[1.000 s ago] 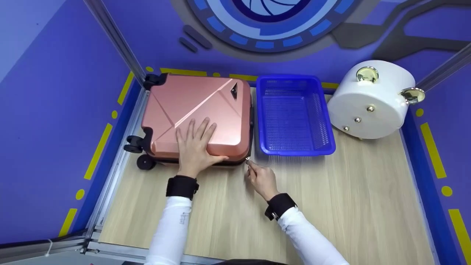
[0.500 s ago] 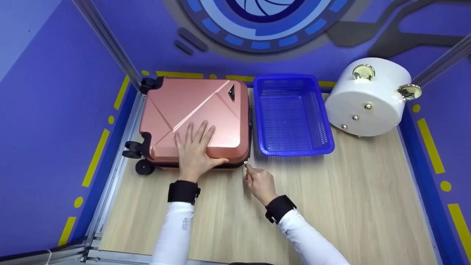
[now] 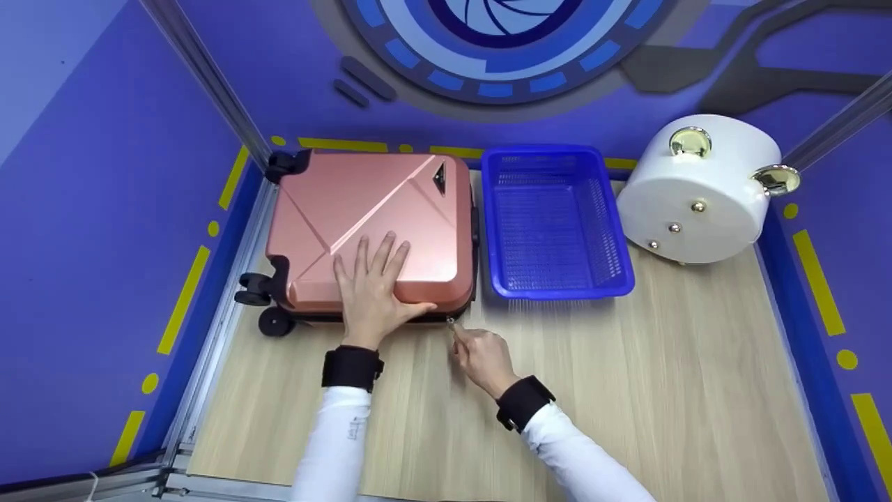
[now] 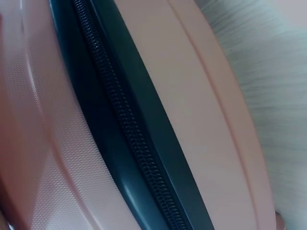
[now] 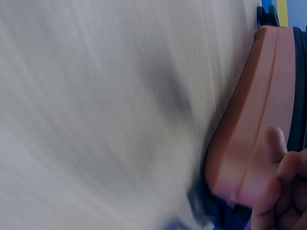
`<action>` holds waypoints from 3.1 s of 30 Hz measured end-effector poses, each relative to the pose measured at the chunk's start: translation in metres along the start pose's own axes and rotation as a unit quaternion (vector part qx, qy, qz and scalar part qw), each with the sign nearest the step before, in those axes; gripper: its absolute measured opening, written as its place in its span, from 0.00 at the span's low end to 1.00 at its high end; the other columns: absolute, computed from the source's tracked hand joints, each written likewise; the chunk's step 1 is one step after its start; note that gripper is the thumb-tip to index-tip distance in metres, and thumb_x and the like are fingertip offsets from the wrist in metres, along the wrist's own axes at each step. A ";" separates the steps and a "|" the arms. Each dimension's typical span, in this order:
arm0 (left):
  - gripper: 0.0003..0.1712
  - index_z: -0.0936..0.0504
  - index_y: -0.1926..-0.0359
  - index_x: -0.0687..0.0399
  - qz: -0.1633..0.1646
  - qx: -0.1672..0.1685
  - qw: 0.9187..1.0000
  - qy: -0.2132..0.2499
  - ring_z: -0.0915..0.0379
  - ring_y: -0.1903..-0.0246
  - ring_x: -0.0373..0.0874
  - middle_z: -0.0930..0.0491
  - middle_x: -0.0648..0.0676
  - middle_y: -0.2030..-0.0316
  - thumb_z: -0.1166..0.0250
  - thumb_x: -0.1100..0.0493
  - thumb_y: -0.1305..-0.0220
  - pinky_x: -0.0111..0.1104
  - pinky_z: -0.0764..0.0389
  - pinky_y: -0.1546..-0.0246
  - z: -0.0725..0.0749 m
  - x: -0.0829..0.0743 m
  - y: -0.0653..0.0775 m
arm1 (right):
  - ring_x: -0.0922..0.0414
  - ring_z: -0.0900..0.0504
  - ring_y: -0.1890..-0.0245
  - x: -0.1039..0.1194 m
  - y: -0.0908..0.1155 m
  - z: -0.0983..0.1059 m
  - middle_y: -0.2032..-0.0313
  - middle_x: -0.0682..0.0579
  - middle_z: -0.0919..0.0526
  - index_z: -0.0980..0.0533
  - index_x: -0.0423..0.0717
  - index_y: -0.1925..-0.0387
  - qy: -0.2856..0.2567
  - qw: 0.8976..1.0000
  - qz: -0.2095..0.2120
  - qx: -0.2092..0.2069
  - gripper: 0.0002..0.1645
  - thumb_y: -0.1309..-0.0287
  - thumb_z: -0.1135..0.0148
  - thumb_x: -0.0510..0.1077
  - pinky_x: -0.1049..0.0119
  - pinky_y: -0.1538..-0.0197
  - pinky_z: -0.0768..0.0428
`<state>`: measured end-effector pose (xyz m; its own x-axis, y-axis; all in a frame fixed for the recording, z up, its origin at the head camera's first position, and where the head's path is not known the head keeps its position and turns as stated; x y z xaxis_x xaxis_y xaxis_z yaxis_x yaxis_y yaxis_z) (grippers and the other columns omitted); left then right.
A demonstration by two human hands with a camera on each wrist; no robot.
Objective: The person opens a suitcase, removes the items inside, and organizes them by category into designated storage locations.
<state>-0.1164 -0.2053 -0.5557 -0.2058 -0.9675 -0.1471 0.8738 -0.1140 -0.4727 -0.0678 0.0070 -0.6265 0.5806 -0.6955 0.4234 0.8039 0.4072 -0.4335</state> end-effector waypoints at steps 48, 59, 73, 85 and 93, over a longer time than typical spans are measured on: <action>0.72 0.43 0.18 0.35 0.072 0.122 0.990 0.018 0.65 0.20 0.67 0.53 0.51 0.17 0.27 0.18 0.62 0.71 0.66 0.28 0.045 0.070 0.034 | 0.51 0.10 0.64 -0.011 -0.002 -0.012 0.63 0.52 0.09 0.14 0.44 0.47 -0.037 0.999 0.002 0.038 0.21 0.43 0.34 0.31 0.56 0.63 0.13; 0.71 0.41 0.19 0.34 0.088 0.089 0.992 0.009 0.61 0.20 0.66 0.50 0.50 0.18 0.26 0.19 0.64 0.70 0.65 0.28 0.040 0.066 0.038 | 0.54 0.12 0.70 -0.007 -0.012 -0.009 0.72 0.57 0.12 0.14 0.43 0.47 -0.043 0.997 0.003 0.060 0.21 0.41 0.36 0.31 0.55 0.67 0.15; 0.72 0.42 0.18 0.35 0.160 0.065 0.985 -0.027 0.62 0.20 0.69 0.52 0.51 0.17 0.26 0.18 0.64 0.72 0.63 0.29 0.032 0.036 0.038 | 0.56 0.13 0.72 -0.003 -0.031 -0.018 0.74 0.58 0.13 0.15 0.46 0.45 -0.018 0.996 0.022 0.087 0.20 0.37 0.37 0.33 0.57 0.70 0.16; 0.72 0.43 0.18 0.47 0.220 0.044 0.970 -0.098 0.58 0.23 0.76 0.51 0.60 0.18 0.30 0.17 0.56 0.78 0.54 0.35 0.017 -0.011 0.027 | 0.55 0.12 0.71 -0.005 -0.044 -0.020 0.73 0.57 0.12 0.14 0.44 0.46 -0.019 0.994 0.012 0.108 0.16 0.32 0.40 0.35 0.59 0.67 0.15; 0.67 0.44 0.18 0.52 0.180 0.098 0.975 -0.088 0.58 0.24 0.78 0.54 0.63 0.18 0.27 0.25 0.49 0.79 0.53 0.36 0.024 -0.012 0.026 | 0.54 0.11 0.66 -0.013 -0.045 -0.015 0.70 0.55 0.11 0.16 0.44 0.43 -0.050 0.991 -0.005 0.128 0.18 0.31 0.41 0.34 0.54 0.60 0.13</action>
<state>-0.0810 -0.2019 -0.5451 0.1942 -0.9745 -0.1125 0.9464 0.2163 -0.2400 -0.1136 -0.0110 -0.6249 0.5716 -0.6435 0.5091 0.8090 0.5457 -0.2187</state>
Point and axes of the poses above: each hand's wrist, its own y-axis away from the middle knuckle, its own z-axis out of the back of the hand, x = y × z, the point moved 4 cm from there along -y, towards the middle knuckle
